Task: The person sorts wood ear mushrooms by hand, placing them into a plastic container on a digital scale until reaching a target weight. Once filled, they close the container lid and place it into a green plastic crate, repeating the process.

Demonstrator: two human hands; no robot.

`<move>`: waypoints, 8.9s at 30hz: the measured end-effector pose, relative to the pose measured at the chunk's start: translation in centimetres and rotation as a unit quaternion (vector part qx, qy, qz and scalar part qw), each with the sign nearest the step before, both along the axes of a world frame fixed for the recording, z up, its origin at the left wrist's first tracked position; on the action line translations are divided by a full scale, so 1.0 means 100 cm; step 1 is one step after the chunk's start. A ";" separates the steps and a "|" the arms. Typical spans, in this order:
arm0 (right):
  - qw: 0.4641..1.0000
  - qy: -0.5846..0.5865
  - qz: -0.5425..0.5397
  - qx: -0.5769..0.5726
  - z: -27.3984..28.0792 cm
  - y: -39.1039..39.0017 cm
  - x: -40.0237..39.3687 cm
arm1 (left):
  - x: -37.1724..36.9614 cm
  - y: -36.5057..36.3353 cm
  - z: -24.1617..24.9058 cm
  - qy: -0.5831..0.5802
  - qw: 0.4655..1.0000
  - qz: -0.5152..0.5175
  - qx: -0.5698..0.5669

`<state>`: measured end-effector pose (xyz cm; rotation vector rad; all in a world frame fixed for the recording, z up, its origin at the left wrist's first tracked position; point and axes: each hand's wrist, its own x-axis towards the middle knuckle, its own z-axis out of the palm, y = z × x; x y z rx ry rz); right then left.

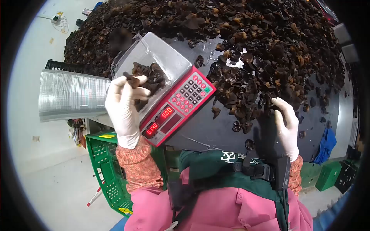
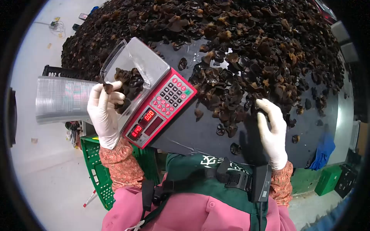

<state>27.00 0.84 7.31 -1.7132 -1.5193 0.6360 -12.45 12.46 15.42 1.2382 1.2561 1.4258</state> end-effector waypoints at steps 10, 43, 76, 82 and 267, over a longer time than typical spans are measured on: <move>0.931 0.334 0.115 -0.088 0.025 -0.015 -0.042 | 0.111 -0.049 -0.034 -0.006 0.970 -0.168 -0.174; 0.984 -0.152 0.038 0.080 -0.063 -0.039 0.005 | 0.140 -0.090 -0.107 0.257 0.906 -0.320 0.107; 0.981 0.062 0.058 0.175 -0.029 -0.041 -0.034 | 0.180 -0.087 -0.120 -0.385 0.779 -0.339 -0.360; 0.981 0.170 0.013 0.094 -0.027 -0.042 -0.036 | 0.167 -0.081 -0.128 -0.457 0.742 -0.295 -0.393; 0.986 -0.121 0.099 0.062 -0.040 0.047 -0.078 | 0.118 -0.092 -0.163 -0.397 0.741 -0.250 -0.481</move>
